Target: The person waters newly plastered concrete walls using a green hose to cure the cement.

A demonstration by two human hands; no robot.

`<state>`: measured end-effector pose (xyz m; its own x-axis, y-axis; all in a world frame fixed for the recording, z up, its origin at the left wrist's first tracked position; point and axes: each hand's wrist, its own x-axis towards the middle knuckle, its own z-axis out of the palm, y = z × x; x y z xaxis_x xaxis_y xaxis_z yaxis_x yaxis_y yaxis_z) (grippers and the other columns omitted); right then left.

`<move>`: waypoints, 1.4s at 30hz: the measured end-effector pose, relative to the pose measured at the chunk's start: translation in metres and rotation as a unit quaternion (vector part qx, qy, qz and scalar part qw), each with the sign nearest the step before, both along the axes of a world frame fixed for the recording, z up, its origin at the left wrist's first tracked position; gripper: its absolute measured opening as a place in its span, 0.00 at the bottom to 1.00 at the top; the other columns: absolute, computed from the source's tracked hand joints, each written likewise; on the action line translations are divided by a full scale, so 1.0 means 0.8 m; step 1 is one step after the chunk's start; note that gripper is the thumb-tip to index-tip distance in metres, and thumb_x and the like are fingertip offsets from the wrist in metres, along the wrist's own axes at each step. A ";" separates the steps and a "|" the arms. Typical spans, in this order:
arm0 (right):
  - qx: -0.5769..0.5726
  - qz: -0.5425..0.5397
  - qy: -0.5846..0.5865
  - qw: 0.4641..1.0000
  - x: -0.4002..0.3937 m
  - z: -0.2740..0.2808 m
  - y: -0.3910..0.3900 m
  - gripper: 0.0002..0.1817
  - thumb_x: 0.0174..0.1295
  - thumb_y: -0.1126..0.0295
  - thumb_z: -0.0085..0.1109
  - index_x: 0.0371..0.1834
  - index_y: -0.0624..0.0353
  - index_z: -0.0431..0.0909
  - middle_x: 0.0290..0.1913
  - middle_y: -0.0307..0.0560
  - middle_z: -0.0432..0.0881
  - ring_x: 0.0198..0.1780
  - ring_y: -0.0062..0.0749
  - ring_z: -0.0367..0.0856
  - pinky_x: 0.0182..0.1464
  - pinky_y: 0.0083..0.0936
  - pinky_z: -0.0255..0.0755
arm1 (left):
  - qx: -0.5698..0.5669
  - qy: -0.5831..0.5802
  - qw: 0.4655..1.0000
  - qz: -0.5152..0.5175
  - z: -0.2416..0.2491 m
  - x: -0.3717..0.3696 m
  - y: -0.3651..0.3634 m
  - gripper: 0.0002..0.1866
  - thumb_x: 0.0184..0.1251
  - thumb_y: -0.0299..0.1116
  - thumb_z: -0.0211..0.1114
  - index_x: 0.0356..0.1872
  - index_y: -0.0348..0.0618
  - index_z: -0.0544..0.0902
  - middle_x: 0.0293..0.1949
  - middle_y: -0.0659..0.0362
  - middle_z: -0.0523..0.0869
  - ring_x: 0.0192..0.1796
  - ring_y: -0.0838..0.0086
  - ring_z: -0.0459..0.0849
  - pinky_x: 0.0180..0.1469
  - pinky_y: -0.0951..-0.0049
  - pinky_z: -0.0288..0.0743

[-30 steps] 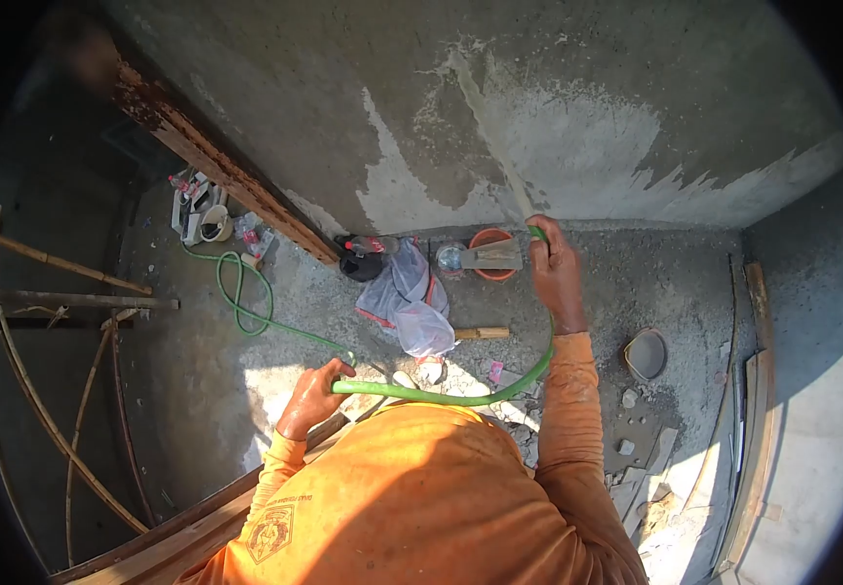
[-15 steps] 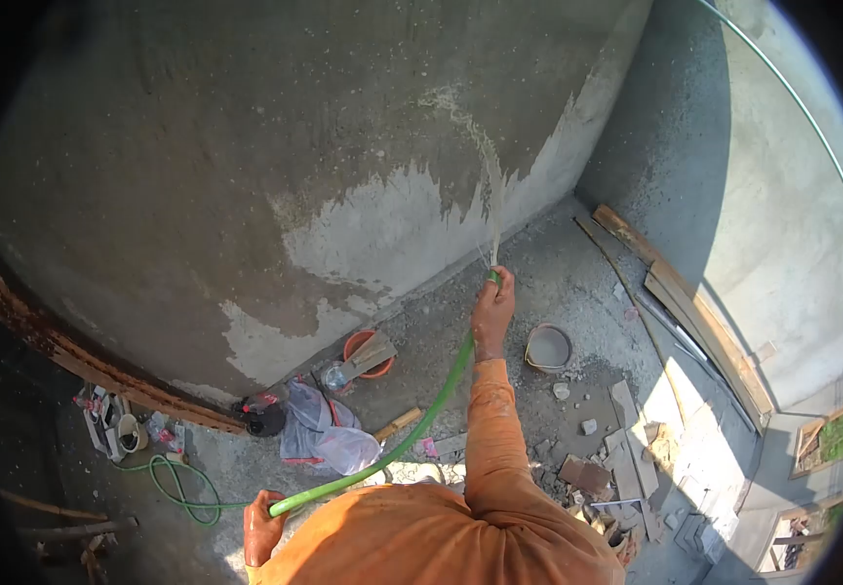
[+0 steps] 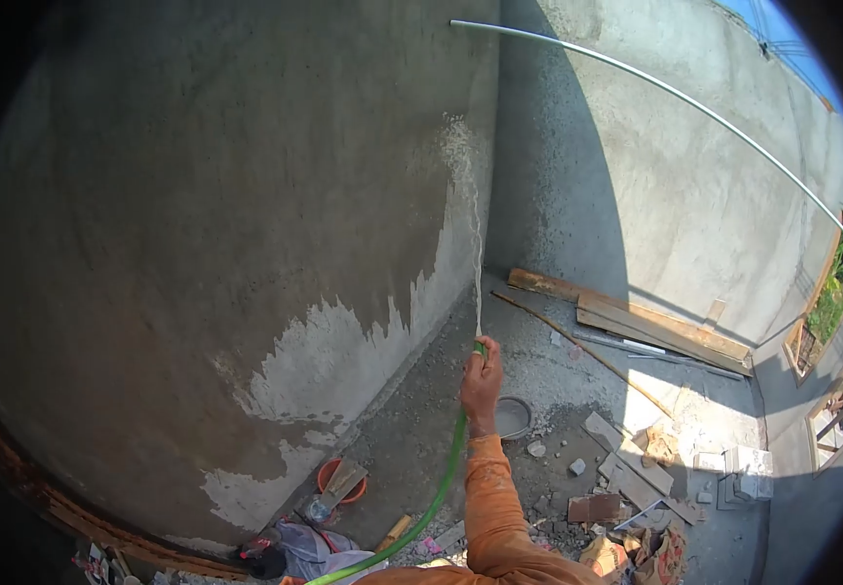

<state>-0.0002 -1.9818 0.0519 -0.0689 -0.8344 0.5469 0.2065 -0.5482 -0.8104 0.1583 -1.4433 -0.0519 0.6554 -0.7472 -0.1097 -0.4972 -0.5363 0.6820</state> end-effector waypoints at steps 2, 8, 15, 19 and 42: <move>0.009 0.018 -0.013 1.000 -0.011 0.009 0.005 0.11 0.78 0.72 0.45 0.59 0.52 0.72 0.23 0.28 0.66 0.19 0.10 0.61 0.18 0.15 0.57 | -0.005 0.014 1.000 -0.008 -0.003 0.000 -0.006 0.09 0.73 0.33 0.60 0.41 0.38 0.84 0.30 0.39 0.86 0.34 0.39 0.87 0.35 0.45 0.76; 0.034 -0.008 -0.020 0.999 -0.018 0.052 0.041 0.12 0.75 0.75 0.46 0.57 0.54 0.75 0.29 0.29 0.67 0.28 0.12 0.64 0.30 0.16 0.61 | 0.071 0.043 0.996 -0.017 0.024 -0.002 -0.020 0.13 0.69 0.37 0.65 0.47 0.39 0.84 0.41 0.38 0.88 0.47 0.40 0.86 0.46 0.47 0.79; 0.014 -0.025 -0.016 0.999 -0.008 0.047 0.023 0.12 0.75 0.74 0.47 0.57 0.55 0.75 0.29 0.30 0.68 0.28 0.13 0.65 0.30 0.17 0.61 | -0.067 -0.010 0.997 -0.045 0.013 0.001 -0.026 0.15 0.68 0.36 0.65 0.49 0.38 0.84 0.41 0.38 0.88 0.46 0.40 0.86 0.46 0.47 0.79; 0.024 -0.041 0.037 0.998 0.013 0.042 0.039 0.12 0.74 0.73 0.49 0.57 0.57 0.76 0.26 0.29 0.67 0.26 0.14 0.64 0.28 0.20 0.60 | 0.066 0.032 0.997 -0.025 0.004 0.008 -0.026 0.14 0.61 0.35 0.74 0.45 0.39 0.87 0.36 0.41 0.90 0.39 0.47 0.90 0.44 0.57 0.80; 0.004 -0.122 0.164 0.979 -0.042 0.061 0.127 0.11 0.74 0.72 0.49 0.56 0.53 0.74 0.21 0.52 0.72 0.20 0.39 0.75 0.27 0.36 0.67 | 0.075 0.040 0.974 -0.211 -0.005 0.034 -0.005 0.13 0.59 0.35 0.77 0.40 0.39 0.85 0.28 0.49 0.88 0.32 0.59 0.89 0.36 0.59 0.78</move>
